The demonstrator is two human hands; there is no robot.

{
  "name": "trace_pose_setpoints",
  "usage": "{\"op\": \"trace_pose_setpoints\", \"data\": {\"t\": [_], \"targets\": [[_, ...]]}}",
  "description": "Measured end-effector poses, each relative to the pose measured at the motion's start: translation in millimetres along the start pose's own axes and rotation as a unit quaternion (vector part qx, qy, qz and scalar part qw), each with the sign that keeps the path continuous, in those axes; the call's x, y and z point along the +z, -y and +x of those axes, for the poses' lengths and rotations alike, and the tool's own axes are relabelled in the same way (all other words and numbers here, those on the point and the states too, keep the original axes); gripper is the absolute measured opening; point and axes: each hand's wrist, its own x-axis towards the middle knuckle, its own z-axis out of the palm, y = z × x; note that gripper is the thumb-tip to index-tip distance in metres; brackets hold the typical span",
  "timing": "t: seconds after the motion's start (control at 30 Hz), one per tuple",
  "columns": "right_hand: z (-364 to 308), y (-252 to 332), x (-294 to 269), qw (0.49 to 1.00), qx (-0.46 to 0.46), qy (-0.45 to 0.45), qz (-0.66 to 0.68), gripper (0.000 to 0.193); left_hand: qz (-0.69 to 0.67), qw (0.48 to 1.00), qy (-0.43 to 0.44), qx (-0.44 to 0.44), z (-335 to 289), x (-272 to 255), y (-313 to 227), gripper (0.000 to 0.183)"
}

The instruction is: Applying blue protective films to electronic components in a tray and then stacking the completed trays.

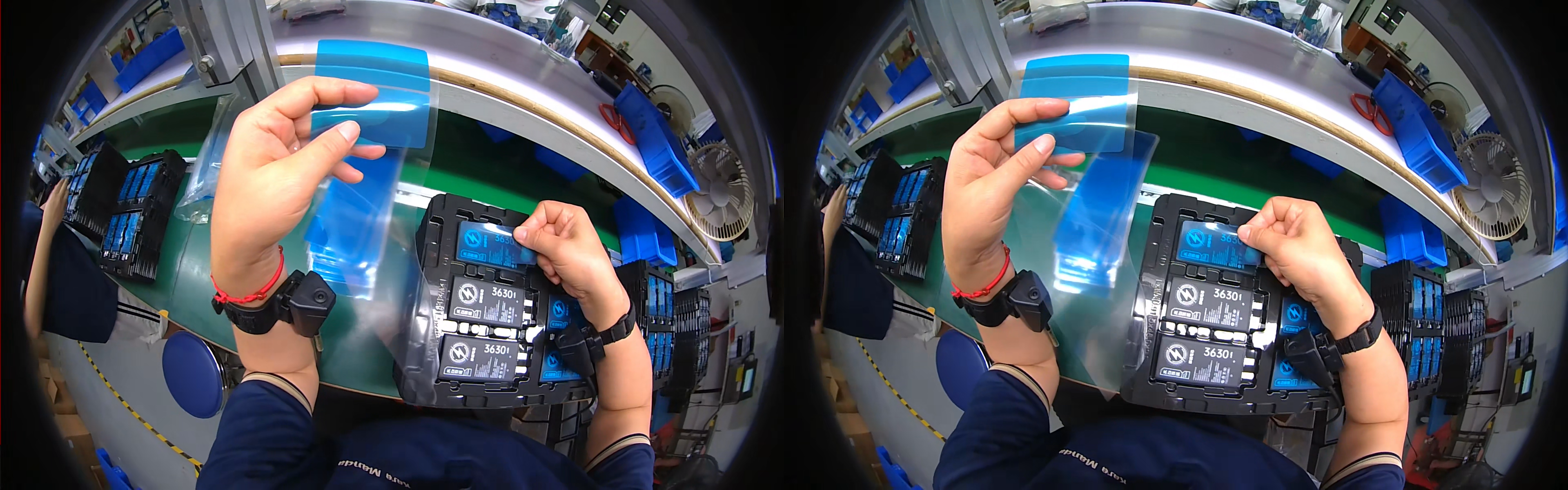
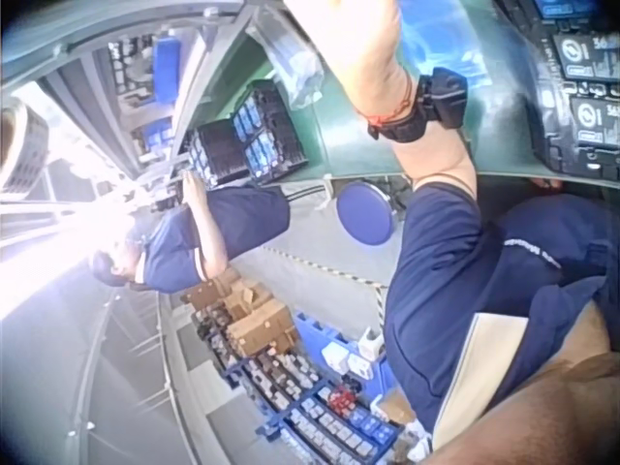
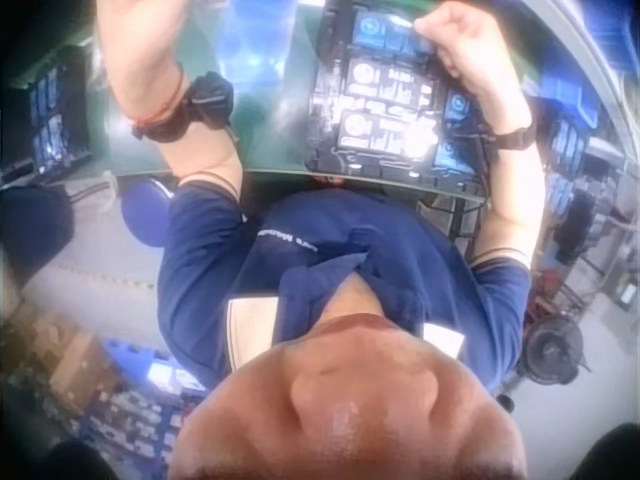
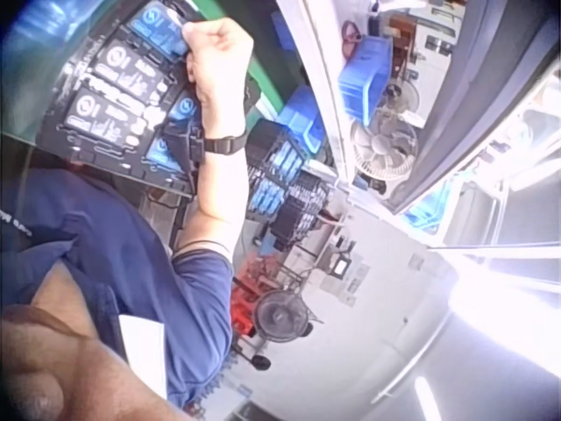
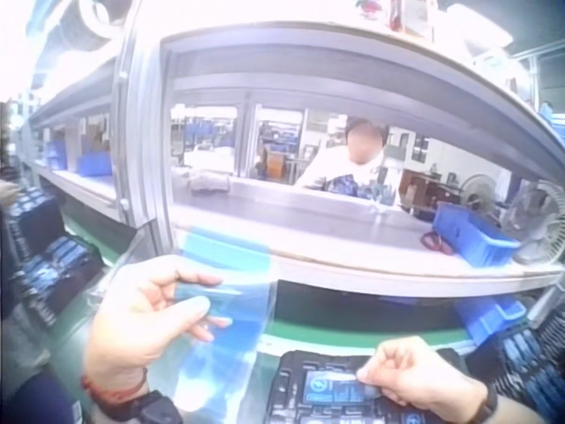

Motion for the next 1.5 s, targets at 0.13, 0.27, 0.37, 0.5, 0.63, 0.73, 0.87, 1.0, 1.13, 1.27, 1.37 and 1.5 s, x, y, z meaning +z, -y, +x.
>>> {"op": "trace_pose_setpoints", "data": {"t": [0.13,0.27,0.37,0.5,0.63,0.73,0.87,1.0,1.13,1.27,1.37,1.5], "targets": [[0,-1,0,1.0,0.001,-0.003,-0.003,0.014,-0.004,1.0,0.002,0.007,0,2,0,0.027],[0,1,1,1.0,0.004,-0.005,-0.011,0.013,0.002,1.0,0.001,0.008,0,2,1,0.027],[-2,5,3,0.999,0.008,-0.011,-0.031,0.012,0.002,1.0,-0.001,0.003,-1,2,0,0.027],[-1,3,6,0.996,-0.012,-0.027,-0.081,0.011,0.004,1.0,0.004,0.004,-1,2,2,0.027],[0,-3,9,0.989,-0.041,-0.042,-0.133,0.011,0.007,1.0,0.013,0.002,0,2,2,0.026],[3,-8,10,0.969,-0.077,-0.068,-0.223,0.013,0.01,1.0,0.024,-0.002,0,3,2,0.026],[-6,2,15,0.908,-0.132,-0.11,-0.383,0.021,0.005,1.0,0.025,-0.002,0,6,2,0.026],[-15,14,6,0.904,-0.205,-0.189,-0.322,0.032,-0.031,0.997,0.072,-0.026,-2,14,0,0.026],[-30,18,12,0.939,-0.313,-0.112,-0.082,0.049,-0.099,0.985,0.135,-0.04,-6,37,2,0.027],[-29,10,14,0.946,-0.315,-0.067,-0.015,0.04,-0.136,0.968,0.2,-0.067,-8,62,5,0.05],[-31,11,8,0.949,-0.309,-0.057,-0.003,0.031,-0.117,0.974,0.186,-0.047,-12,66,7,0.062],[-32,13,5,0.905,-0.393,-0.114,-0.117,0.016,-0.106,0.973,0.188,-0.083,-8,66,13,0.04]]}}
